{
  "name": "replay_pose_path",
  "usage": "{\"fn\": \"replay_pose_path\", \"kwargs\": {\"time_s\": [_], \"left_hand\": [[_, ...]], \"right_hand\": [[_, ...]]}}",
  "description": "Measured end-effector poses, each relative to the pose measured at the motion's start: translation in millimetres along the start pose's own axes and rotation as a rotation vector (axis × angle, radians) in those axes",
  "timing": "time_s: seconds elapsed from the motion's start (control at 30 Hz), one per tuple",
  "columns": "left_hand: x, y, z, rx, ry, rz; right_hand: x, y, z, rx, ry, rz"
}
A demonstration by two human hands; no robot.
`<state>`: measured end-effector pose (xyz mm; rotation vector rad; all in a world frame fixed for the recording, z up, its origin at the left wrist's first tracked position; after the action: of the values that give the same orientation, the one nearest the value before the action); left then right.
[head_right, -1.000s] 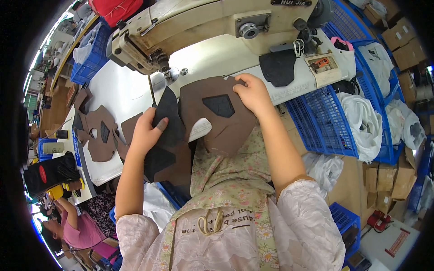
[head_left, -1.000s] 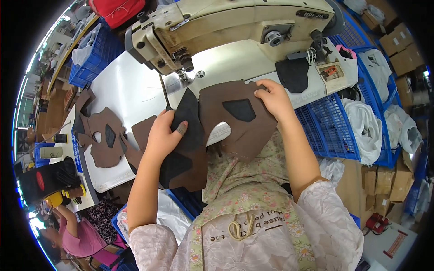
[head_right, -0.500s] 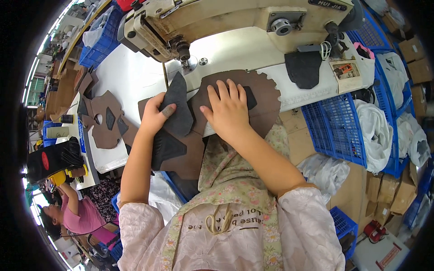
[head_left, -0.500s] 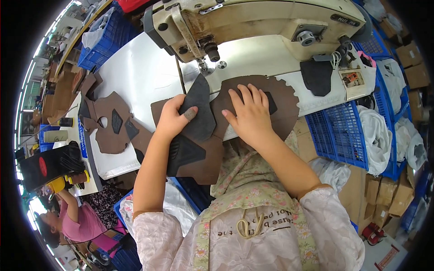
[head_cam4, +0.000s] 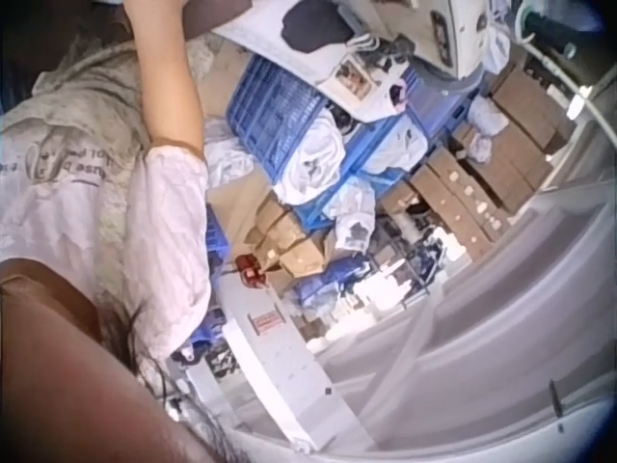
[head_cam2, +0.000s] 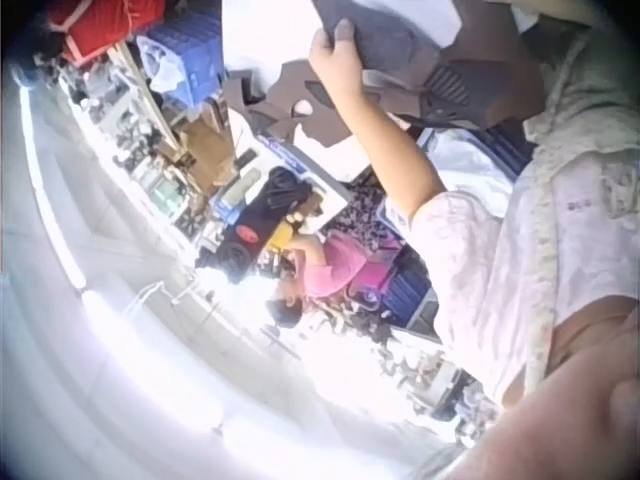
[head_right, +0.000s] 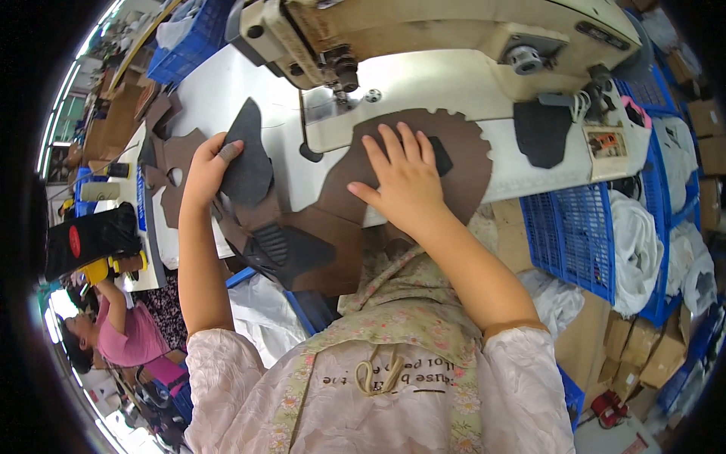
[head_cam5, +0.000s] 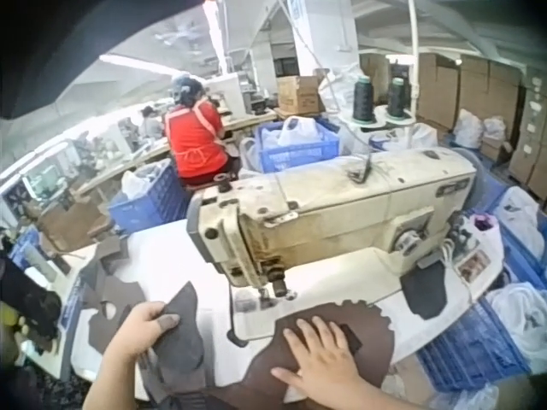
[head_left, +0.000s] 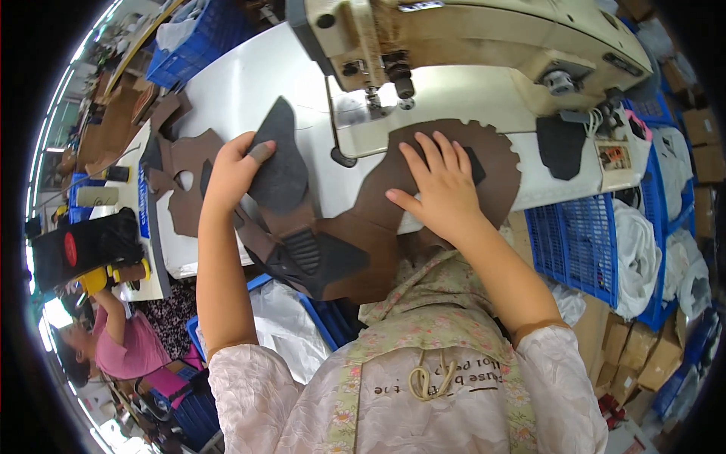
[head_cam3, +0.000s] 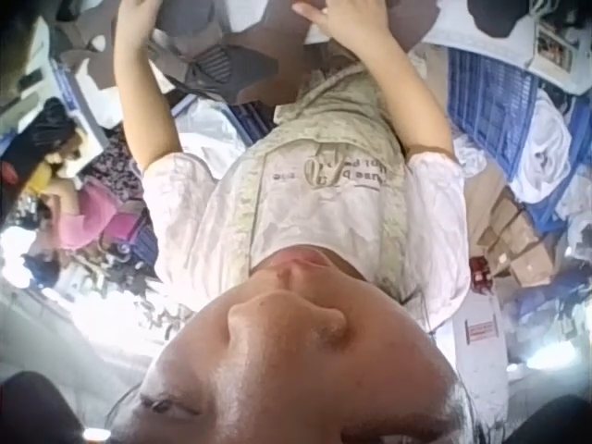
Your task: The recorder is using an industrial sewing machine to stitch together components of a shoe upper, specifically focusing on leather/synthetic panels.
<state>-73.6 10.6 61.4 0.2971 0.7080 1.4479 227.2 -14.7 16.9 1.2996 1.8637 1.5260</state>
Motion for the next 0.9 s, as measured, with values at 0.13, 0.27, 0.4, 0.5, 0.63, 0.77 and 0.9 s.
{"fn": "replay_pose_path", "kwargs": {"time_s": [0.13, 0.27, 0.4, 0.5, 0.63, 0.77, 0.9], "left_hand": [[-9, 56, -79, -0.032, -0.014, 0.177], [-20, 51, -79, -0.018, 0.086, 0.188], [-59, 60, -82, -0.227, 0.181, 0.292], [-88, 86, -107, -0.453, 0.257, 0.426], [-82, 101, -61, -0.738, 0.163, 0.379], [-52, 44, 35, -0.410, 0.059, 0.075], [-7, -41, 85, 0.240, -0.020, -0.397]], "right_hand": [[1, 0, -10, 0.002, 0.028, -0.030], [0, -2, -2, -0.015, -0.012, -0.047], [0, -1, 0, -0.011, -0.022, -0.042], [2, -4, -3, -0.021, -0.021, -0.046], [8, -4, -3, -0.020, -0.085, -0.038], [16, -12, -3, -0.002, -0.109, -0.001], [18, -14, -5, -0.020, -0.116, 0.046]]}}
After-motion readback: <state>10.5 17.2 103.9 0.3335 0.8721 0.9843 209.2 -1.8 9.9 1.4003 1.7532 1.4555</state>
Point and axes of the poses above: each hand's wrist, its own x-axis towards the middle knuckle, its own y-axis out of the back of the hand, z = x × y, the point moved 7 cm from there along x, towards the middle knuckle, and after that the axes turned 6 degrees about -z, right-handed, at the moved point
